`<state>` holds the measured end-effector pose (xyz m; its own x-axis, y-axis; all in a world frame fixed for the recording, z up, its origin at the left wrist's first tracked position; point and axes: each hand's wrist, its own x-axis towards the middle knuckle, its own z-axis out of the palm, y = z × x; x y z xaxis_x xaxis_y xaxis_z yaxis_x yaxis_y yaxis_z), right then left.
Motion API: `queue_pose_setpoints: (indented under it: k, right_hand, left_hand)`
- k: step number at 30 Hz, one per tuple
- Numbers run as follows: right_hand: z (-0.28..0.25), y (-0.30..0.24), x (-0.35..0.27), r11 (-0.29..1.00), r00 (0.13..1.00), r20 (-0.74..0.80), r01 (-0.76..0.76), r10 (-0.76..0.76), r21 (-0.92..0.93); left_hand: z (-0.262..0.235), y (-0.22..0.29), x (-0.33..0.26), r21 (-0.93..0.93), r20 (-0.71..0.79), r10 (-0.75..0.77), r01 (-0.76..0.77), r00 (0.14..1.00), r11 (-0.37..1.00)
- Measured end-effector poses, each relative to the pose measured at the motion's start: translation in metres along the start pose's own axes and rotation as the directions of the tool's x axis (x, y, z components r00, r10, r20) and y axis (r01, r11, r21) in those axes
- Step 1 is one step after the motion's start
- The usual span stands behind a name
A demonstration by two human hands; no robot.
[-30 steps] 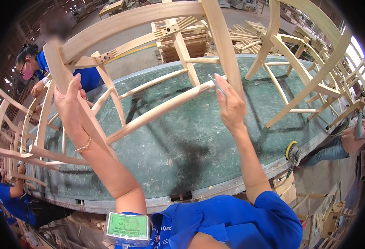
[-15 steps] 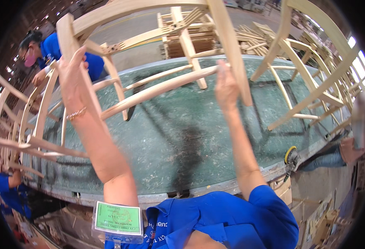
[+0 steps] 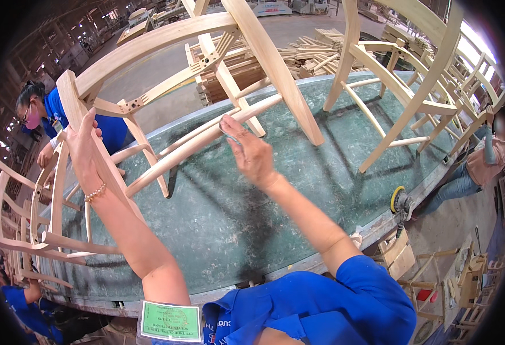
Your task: The person sands the frame of a wooden chair using a handheld power sander and a sanding block. They rotate the chair to access different parts and wipe the surface with a cloth between sanding passes.
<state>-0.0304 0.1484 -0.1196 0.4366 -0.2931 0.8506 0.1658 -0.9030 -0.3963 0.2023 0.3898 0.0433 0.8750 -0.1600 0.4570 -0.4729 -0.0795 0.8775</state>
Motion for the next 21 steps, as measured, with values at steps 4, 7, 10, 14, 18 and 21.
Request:
queue_pose_setpoints:
  k: [4, 7, 10, 14, 18, 21]
  right_hand:
    - [-0.04, 0.067, 0.014, 0.979, 0.973, -0.12, -0.201, 0.196, -0.03]
    - [0.002, 0.044, 0.01, 0.961, 0.895, -0.351, -0.261, 0.276, 0.09]
    - [0.045, -0.019, -0.013, 0.979, 0.979, -0.185, -0.052, 0.088, 0.195]
    - [0.018, 0.043, -0.002, 0.998, 0.98, -0.197, -0.017, 0.029, 0.06]
    - [0.031, 0.032, 0.009, 0.972, 0.851, -0.473, -0.169, 0.228, 0.164]
    - [0.052, -0.015, -0.004, 0.975, 0.958, -0.277, -0.008, 0.072, 0.223]
  left_hand:
    - [0.014, 0.003, 0.002, -0.039, 0.064, 0.001, 0.001, 0.998, 0.999]
    - [0.013, 0.0, 0.002, -0.033, 0.066, 0.004, -0.002, 0.998, 0.999]
    - [-0.006, -0.003, 0.006, 0.017, 0.025, -0.005, 0.005, 1.0, 1.0]
    - [0.01, 0.003, 0.006, -0.042, 0.061, 0.014, -0.011, 0.998, 0.999]
    - [0.024, -0.009, 0.011, -0.123, 0.138, -0.013, 0.031, 0.99, 0.992]
    - [-0.02, -0.011, 0.029, -0.077, 0.075, -0.025, 0.03, 0.997, 0.997]
